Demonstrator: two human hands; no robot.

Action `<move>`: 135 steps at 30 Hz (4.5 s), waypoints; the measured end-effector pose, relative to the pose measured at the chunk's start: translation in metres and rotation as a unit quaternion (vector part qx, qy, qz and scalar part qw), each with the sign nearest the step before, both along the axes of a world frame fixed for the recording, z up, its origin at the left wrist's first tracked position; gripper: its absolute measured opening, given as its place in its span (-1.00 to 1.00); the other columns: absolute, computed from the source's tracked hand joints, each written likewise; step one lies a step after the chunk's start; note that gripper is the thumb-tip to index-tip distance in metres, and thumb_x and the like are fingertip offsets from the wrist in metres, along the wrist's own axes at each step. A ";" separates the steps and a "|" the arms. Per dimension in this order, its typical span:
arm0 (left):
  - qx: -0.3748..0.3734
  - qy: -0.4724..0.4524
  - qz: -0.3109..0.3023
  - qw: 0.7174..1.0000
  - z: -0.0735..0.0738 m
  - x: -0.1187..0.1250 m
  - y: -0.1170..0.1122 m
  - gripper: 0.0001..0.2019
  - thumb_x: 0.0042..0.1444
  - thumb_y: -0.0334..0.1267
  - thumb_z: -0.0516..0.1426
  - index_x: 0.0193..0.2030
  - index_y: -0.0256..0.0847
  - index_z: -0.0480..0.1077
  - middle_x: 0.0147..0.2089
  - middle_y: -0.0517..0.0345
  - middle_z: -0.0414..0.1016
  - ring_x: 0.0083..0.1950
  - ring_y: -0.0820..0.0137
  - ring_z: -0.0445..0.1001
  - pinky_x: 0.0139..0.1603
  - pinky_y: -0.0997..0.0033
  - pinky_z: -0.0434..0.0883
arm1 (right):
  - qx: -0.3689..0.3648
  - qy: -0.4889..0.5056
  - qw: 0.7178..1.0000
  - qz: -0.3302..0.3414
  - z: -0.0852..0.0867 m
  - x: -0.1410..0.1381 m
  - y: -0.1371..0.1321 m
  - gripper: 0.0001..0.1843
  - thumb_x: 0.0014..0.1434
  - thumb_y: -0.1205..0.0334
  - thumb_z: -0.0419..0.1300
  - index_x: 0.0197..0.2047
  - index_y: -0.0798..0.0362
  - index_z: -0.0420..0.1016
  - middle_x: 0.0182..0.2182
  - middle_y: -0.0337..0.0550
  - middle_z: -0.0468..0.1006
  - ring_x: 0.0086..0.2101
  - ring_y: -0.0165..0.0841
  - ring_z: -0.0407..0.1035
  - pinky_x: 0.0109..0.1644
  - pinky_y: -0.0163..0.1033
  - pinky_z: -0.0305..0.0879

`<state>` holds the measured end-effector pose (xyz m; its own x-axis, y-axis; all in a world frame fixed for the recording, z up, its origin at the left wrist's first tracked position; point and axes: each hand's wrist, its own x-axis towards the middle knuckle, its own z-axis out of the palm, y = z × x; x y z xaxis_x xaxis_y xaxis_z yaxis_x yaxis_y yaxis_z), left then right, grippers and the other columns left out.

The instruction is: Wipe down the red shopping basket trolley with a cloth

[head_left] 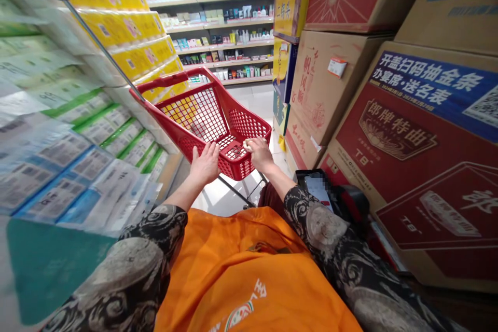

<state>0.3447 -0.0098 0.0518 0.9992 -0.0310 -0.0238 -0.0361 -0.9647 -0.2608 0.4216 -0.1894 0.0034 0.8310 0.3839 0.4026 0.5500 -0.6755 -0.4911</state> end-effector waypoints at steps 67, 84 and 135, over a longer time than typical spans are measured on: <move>-0.010 -0.120 0.083 0.989 0.032 -0.033 0.051 -0.33 0.01 -0.37 -0.05 0.32 -0.38 -0.03 0.40 -0.06 -0.09 0.40 0.19 -0.17 0.33 -0.13 -0.23 | 0.074 -0.188 0.979 -0.018 -0.009 -0.004 0.066 -0.43 0.10 0.57 -0.14 0.17 0.23 0.29 0.12 0.13 0.33 0.21 -0.18 0.03 0.27 0.12 -0.05; -0.048 -0.198 0.129 0.971 0.045 -0.054 0.089 -0.32 0.00 -0.38 -0.06 0.32 -0.45 -0.05 0.39 -0.15 -0.11 0.40 0.16 -0.17 0.33 -0.14 -0.23 | 0.033 -0.237 0.970 0.051 -0.003 -0.009 0.101 -0.36 0.08 0.58 -0.15 0.24 0.17 0.19 0.18 0.11 0.26 0.24 -0.20 -0.01 0.28 0.07 0.01; -0.102 -0.140 0.258 0.950 -0.030 -0.099 0.108 -0.28 -0.04 -0.35 0.01 0.32 -0.42 -0.05 0.40 -0.19 -0.15 0.40 0.16 -0.17 0.31 -0.09 -0.09 | -0.172 -0.275 0.883 0.340 -0.036 -0.051 0.203 -0.50 0.12 0.50 0.01 0.16 0.27 0.27 0.10 0.17 0.36 0.16 -0.19 0.17 0.21 -0.06 0.18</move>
